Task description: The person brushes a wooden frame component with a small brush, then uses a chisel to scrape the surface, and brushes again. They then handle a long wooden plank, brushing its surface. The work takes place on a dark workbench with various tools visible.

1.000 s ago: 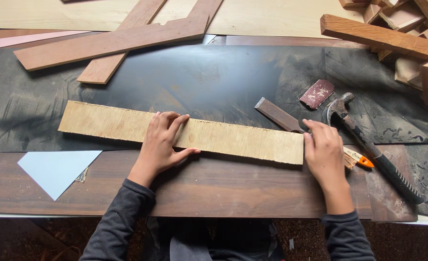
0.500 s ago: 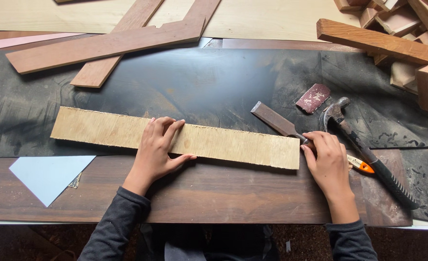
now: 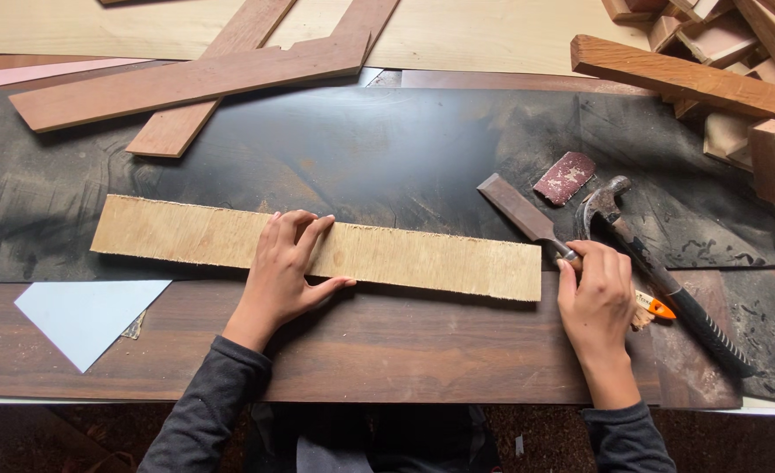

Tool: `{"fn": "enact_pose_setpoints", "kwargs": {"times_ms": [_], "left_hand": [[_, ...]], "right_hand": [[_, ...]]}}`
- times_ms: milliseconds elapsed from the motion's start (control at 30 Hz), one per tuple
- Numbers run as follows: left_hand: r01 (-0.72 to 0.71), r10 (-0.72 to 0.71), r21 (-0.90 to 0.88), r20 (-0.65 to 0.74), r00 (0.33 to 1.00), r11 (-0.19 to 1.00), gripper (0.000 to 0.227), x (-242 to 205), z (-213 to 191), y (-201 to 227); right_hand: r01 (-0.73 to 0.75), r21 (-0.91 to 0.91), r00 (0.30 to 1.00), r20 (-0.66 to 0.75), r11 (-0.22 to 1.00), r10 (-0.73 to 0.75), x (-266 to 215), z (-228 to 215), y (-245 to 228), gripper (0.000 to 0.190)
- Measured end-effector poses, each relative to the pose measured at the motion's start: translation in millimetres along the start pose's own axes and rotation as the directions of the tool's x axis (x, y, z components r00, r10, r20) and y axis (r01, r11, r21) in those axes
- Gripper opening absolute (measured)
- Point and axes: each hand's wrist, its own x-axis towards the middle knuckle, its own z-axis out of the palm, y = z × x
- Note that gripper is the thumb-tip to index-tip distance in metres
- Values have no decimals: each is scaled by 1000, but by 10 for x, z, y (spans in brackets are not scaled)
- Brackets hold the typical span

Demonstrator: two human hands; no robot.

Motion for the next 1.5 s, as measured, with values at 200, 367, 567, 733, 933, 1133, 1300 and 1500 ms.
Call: {"fn": "enact_pose_setpoints", "kwargs": {"times_ms": [200, 367, 567, 733, 933, 1133, 1300, 1500], "left_hand": [[-14, 14, 2, -32, 999, 1000, 89, 25, 20, 15], [0, 0, -7, -30, 1000, 1000, 90, 19, 23, 14], [23, -23, -4, -5, 1000, 1000, 93, 12, 47, 13], [21, -21, -1, -9, 1000, 1000, 94, 11, 49, 11], [25, -25, -3, 0, 1000, 1000, 94, 27, 38, 16], [6, -6, -23, -15, 1000, 1000, 93, 25, 41, 25], [-10, 10, -31, -11, 1000, 999, 93, 94, 49, 80], [-24, 25, 16, -34, 999, 1000, 85, 72, 23, 249]], "right_hand": [[-61, -4, 998, 14, 998, 61, -71, -69, -45, 25], [-96, -82, 990, 92, 992, 103, -114, -136, -58, 37], [-179, -3, 978, 111, 984, 178, -225, -230, 158, 43], [-323, 11, 921, 236, 946, 311, -231, -351, 498, 32], [-290, -44, 930, 224, 956, 293, -343, -385, 728, 42], [-245, -263, 940, 173, 933, 295, -519, -426, 932, 39], [-285, -137, 944, 130, 949, 303, -482, -443, 888, 33], [-317, 102, 940, 169, 943, 298, -243, -539, 521, 38]]}}
